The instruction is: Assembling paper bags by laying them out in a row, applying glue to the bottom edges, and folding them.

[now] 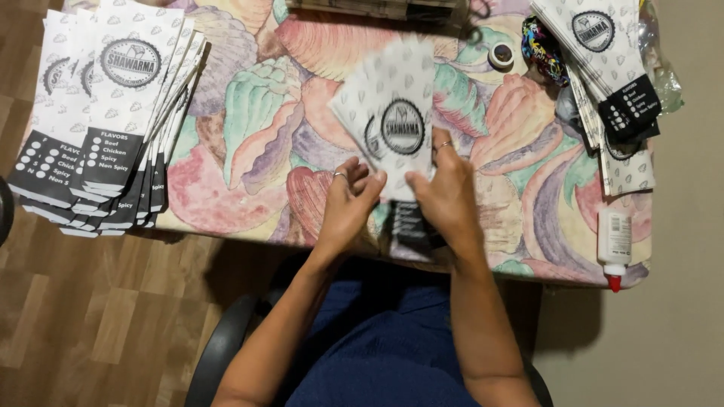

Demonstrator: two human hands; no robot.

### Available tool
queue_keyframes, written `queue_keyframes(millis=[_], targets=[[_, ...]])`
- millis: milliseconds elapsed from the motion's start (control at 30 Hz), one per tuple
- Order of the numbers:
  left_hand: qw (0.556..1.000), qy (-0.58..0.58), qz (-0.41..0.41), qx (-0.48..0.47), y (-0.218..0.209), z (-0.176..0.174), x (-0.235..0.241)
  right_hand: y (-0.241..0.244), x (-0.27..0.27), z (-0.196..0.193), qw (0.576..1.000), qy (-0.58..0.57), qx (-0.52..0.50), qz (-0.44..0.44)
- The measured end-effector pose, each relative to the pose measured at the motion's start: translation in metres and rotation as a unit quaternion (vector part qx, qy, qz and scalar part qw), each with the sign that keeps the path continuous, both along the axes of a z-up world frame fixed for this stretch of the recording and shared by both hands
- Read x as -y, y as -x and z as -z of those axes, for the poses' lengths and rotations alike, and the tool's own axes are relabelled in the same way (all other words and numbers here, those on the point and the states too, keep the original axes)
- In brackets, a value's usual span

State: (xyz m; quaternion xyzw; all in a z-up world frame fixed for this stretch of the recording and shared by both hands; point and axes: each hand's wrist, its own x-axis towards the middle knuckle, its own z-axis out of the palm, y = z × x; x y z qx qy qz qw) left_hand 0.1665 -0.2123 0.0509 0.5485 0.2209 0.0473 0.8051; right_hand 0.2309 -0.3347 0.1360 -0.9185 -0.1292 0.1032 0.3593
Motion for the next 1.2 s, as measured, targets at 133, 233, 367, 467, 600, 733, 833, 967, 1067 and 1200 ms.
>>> queue_keyframes(millis=[133,233,367,467,600,733,833,967,1067,1200], targets=[[0.964,0.233,-0.080,0.103,-0.029,0.007,0.020,-0.005,0.025,-0.013,0.960,0.065,0.218,-0.164],[0.879,0.421,-0.127,0.184,-0.051,0.072,0.024,-0.005,0.043,-0.019,0.943,0.123,0.255,-0.174],[0.860,0.445,-0.140,0.208,-0.059,0.104,0.027,-0.015,0.082,0.009,0.954,0.126,0.242,-0.128],[0.857,0.464,-0.181,0.133,-0.071,0.185,0.025,-0.013,0.089,0.007,0.961,-0.036,0.260,-0.082],[0.849,0.486,-0.173,0.117,-0.076,0.276,0.021,-0.001,0.092,0.004,0.963,-0.097,0.231,-0.098],[0.843,0.492,-0.150,0.154,-0.067,0.213,0.015,0.002,0.109,0.032,0.971,-0.131,0.187,-0.071],[0.809,0.553,-0.166,0.114,-0.053,0.163,0.031,0.018,0.093,0.060,0.946,-0.314,0.070,0.026],[0.822,0.494,-0.060,0.278,-0.042,0.046,0.046,0.014,0.084,0.080,0.896,-0.432,0.104,0.008],[0.792,0.530,-0.035,0.302,-0.035,0.045,0.025,-0.003,0.102,0.083,0.899,-0.421,0.117,0.023],[0.946,0.141,-0.143,0.253,-0.027,0.058,-0.040,-0.021,0.126,0.099,0.903,-0.402,0.147,0.041]])
